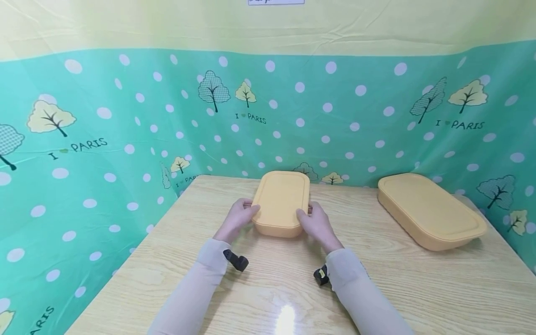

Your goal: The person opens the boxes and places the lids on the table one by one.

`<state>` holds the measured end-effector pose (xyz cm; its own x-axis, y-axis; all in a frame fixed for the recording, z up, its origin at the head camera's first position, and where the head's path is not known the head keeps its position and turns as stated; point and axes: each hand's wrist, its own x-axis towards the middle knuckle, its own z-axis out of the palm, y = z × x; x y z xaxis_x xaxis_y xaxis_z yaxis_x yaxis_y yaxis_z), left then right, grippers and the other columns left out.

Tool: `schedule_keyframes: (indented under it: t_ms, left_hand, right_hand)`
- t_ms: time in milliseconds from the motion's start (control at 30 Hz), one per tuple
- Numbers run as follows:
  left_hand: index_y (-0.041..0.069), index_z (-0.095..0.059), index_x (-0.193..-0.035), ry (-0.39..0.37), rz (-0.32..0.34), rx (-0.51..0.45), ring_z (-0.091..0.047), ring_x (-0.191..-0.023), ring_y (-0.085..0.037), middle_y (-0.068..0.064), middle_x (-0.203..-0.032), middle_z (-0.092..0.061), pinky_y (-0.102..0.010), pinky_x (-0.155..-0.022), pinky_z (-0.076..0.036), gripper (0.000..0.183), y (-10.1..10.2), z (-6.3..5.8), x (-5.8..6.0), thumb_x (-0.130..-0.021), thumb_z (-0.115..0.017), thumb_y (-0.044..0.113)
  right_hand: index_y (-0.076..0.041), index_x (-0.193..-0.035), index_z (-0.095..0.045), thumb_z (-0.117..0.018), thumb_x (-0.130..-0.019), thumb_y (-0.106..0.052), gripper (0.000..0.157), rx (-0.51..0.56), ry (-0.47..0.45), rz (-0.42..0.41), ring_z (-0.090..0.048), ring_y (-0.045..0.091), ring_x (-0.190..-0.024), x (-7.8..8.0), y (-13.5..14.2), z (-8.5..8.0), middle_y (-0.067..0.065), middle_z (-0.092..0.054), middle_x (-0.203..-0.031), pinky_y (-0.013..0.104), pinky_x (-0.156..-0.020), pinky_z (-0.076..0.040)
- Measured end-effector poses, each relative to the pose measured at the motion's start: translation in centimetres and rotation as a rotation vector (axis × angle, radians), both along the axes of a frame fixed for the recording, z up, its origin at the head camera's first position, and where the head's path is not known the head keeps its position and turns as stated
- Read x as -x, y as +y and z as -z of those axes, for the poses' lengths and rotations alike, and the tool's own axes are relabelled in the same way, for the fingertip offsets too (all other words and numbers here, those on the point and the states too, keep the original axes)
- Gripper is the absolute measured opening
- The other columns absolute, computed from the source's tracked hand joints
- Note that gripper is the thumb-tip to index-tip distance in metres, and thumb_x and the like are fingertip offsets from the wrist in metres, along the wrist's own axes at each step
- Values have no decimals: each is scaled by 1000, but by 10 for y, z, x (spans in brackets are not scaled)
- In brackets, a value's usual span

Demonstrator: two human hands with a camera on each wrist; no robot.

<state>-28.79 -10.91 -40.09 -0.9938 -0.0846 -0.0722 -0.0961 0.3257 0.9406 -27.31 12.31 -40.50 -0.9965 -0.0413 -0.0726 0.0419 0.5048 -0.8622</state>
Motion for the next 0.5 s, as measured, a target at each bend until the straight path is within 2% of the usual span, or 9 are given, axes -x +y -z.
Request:
schedule_keyframes:
  t_ms: [200,367,500]
  left_hand:
    - [-7,-50,-126,-9,-10,-1,-58,-101,-27,-17,-111,-59,-39,-90,-49,49,1,-1,0,-89,-61,23]
    - [-7,-51,-124,-4,0,-1,-59,-101,-27,-17,-111,-60,-39,-90,-49,46,2,-1,-1,-89,-60,22]
    - [-6,-51,-122,-3,2,4,-59,-99,-26,-16,-110,-59,-38,-88,-49,45,3,-1,-2,-89,-60,22]
  right_hand:
    - [3,-146,-22,-47,-96,-35,68,10,2,-7,-48,36,-121,2,0,-1,24,-44,-134,49,-102,-38]
    - [4,-143,-31,-47,-96,-35,63,-8,-1,-10,-48,34,-120,2,0,0,23,-45,-133,49,-102,-39]
    - [3,-143,-31,-47,-96,-35,63,-3,-8,-10,-48,33,-119,2,1,1,23,-45,-132,49,-101,-39]
